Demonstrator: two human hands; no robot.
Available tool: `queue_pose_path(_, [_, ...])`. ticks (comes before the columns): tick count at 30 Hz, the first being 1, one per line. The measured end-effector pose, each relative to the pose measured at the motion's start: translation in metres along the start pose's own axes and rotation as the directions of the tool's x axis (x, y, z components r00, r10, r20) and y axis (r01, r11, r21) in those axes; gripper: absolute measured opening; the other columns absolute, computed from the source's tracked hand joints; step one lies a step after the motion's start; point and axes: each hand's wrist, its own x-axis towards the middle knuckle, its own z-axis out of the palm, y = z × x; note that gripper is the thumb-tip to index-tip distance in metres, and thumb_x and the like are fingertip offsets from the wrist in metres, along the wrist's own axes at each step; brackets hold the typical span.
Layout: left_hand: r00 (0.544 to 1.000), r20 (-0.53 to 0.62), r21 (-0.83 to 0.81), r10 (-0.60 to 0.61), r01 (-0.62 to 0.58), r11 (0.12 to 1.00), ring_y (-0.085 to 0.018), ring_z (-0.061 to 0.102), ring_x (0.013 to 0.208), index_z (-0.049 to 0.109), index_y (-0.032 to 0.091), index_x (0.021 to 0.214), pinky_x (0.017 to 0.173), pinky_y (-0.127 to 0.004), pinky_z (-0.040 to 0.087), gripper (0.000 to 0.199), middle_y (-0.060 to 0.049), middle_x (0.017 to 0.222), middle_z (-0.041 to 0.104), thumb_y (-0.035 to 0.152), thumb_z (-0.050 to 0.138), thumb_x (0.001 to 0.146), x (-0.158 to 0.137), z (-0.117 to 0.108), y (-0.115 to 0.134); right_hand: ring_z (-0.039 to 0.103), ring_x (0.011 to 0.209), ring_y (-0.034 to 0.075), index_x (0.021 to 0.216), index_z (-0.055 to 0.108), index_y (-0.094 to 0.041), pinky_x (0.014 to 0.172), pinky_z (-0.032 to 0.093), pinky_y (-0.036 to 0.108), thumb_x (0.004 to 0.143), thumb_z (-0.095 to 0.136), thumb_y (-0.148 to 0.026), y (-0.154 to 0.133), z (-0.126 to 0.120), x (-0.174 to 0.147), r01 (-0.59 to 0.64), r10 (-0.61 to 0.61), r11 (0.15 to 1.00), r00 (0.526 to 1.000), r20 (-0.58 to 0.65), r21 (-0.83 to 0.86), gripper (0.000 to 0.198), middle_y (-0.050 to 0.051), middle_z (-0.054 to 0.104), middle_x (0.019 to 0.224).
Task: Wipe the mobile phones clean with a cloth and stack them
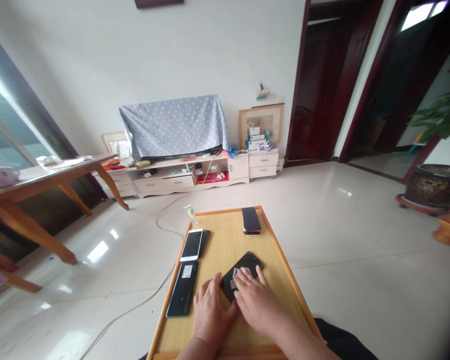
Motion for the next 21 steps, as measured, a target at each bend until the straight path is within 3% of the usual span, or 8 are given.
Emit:
queue_pose_path(5, [1.0, 0.0, 0.017, -0.008, 0.008, 1.0, -0.026, 0.041, 0.138, 0.042, 0.021, 0.146, 0.113, -0.037, 0.027, 0.079, -0.01, 0.144, 0.055, 0.04, 0.063, 0.072, -0.003, -0.001, 0.0, 0.033, 0.146, 0.031, 0.148, 0.047, -0.013, 0.122, 0.006, 0.059, 0.104, 0.023, -0.039, 0.024, -0.015, 0.001, -0.245, 0.237, 0.962, 0.968, -0.08, -0.122, 0.057, 0.015, 0.043, 0.153])
queue_pose_path(7, [1.0, 0.003, 0.025, -0.014, 0.014, 1.0, -0.025, 0.041, 0.137, 0.043, 0.021, 0.146, 0.113, -0.036, 0.026, 0.079, -0.009, 0.144, 0.054, 0.039, 0.063, 0.072, -0.004, -0.003, 0.0, 0.033, 0.146, 0.032, 0.147, 0.048, -0.011, 0.122, 0.007, 0.057, 0.103, 0.026, -0.039, 0.018, -0.012, -0.002, -0.222, 0.212, 0.966, 0.973, -0.087, -0.132, 0.056, 0.016, 0.042, 0.153])
queue_pose_path(11, [0.999, 0.041, 0.037, -0.022, 0.021, 0.999, -0.025, 0.041, 0.138, 0.042, 0.022, 0.147, 0.111, -0.035, 0.028, 0.078, -0.01, 0.146, 0.053, 0.044, 0.061, 0.074, -0.005, -0.009, 0.002, 0.032, 0.147, 0.028, 0.149, 0.047, -0.018, 0.124, 0.012, 0.05, 0.102, 0.031, -0.034, -0.014, 0.003, -0.017, 0.013, -0.014, 0.999, 1.0, -0.017, -0.04, 0.052, 0.01, 0.039, 0.156])
queue_pose_path(13, [0.998, 0.054, 0.032, -0.027, 0.025, 0.999, -0.026, 0.041, 0.138, 0.042, 0.022, 0.147, 0.111, -0.035, 0.029, 0.078, -0.01, 0.146, 0.052, 0.046, 0.061, 0.075, -0.006, -0.012, 0.004, 0.035, 0.146, 0.025, 0.148, 0.047, -0.021, 0.124, 0.011, 0.049, 0.103, 0.03, -0.032, -0.019, 0.003, -0.02, 0.063, -0.063, 0.998, 0.998, 0.0, -0.002, 0.05, 0.008, 0.042, 0.154])
queue_pose_path(18, [0.999, 0.041, 0.004, -0.036, 0.036, 0.999, -0.026, 0.041, 0.139, 0.044, 0.023, 0.145, 0.113, -0.037, 0.027, 0.077, -0.01, 0.145, 0.054, 0.039, 0.063, 0.072, -0.008, -0.014, 0.005, 0.037, 0.144, 0.03, 0.144, 0.052, -0.016, 0.122, 0.009, 0.058, 0.104, 0.024, -0.038, -0.003, -0.014, -0.01, -0.174, 0.168, 0.981, 0.983, -0.072, -0.081, 0.054, 0.014, 0.048, 0.15])
queue_pose_path(21, [1.0, 0.02, -0.022, -0.021, 0.021, 1.0, -0.026, 0.043, 0.137, 0.046, 0.024, 0.143, 0.112, -0.038, 0.029, 0.073, -0.009, 0.143, 0.055, 0.037, 0.062, 0.074, -0.007, -0.012, 0.003, 0.035, 0.146, 0.029, 0.145, 0.052, -0.019, 0.123, 0.013, 0.054, 0.104, 0.023, -0.043, -0.013, -0.012, -0.011, -0.115, 0.115, 0.993, 0.993, -0.023, -0.033, 0.055, 0.011, 0.045, 0.152])
